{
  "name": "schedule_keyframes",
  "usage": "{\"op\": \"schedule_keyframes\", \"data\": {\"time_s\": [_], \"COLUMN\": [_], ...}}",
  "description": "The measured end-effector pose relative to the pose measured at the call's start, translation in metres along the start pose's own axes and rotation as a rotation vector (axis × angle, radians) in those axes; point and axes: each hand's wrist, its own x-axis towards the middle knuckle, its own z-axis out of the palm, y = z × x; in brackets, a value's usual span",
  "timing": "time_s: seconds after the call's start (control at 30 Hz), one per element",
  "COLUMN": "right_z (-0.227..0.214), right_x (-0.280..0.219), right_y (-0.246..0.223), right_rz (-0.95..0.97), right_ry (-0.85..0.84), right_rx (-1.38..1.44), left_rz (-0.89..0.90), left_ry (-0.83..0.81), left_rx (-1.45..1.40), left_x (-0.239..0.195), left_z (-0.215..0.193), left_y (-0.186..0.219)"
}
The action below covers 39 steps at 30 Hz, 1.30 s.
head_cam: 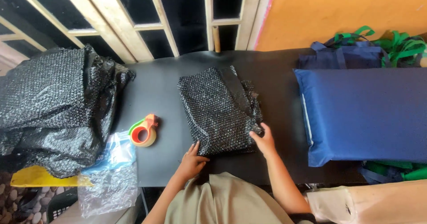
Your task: A person is seen cleaning a white pillow with a duster, placing it into a blue tote bag, and then carefully wrapping the bag in a large sheet of black bubble wrap.
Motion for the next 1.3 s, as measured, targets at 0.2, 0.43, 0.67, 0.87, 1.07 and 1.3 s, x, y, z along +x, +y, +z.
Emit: {"op": "schedule_keyframes", "data": {"time_s": [0.2, 0.43, 0.67, 0.87, 1.07, 1.3], "right_z": [0.013, 0.001, -0.001, 0.044, 0.034, 0.039], "right_x": [0.004, -0.036, -0.033, -0.027, -0.070, -0.044], "right_y": [0.012, -0.037, -0.036, 0.016, -0.040, -0.058], "right_rz": [0.032, -0.041, -0.356, -0.710, -0.869, -0.716], "right_ry": [-0.073, -0.178, -0.295, -0.377, -0.783, -0.505], "right_rx": [-0.165, 0.202, 0.543, -0.419, -0.464, 0.172], "left_rz": [0.101, -0.037, -0.163, -0.022, -0.051, -0.038], "left_ry": [0.321, 0.365, 0.449, 0.506, 0.502, 0.510], "left_rx": [-0.342, -0.395, -2.245, -2.554, -2.621, -2.681], "left_x": [0.005, 0.027, 0.044, 0.035, 0.039, 0.037], "left_z": [0.001, 0.017, -0.030, -0.045, -0.020, 0.001], "left_y": [-0.008, -0.004, -0.002, -0.033, -0.078, -0.104]}}
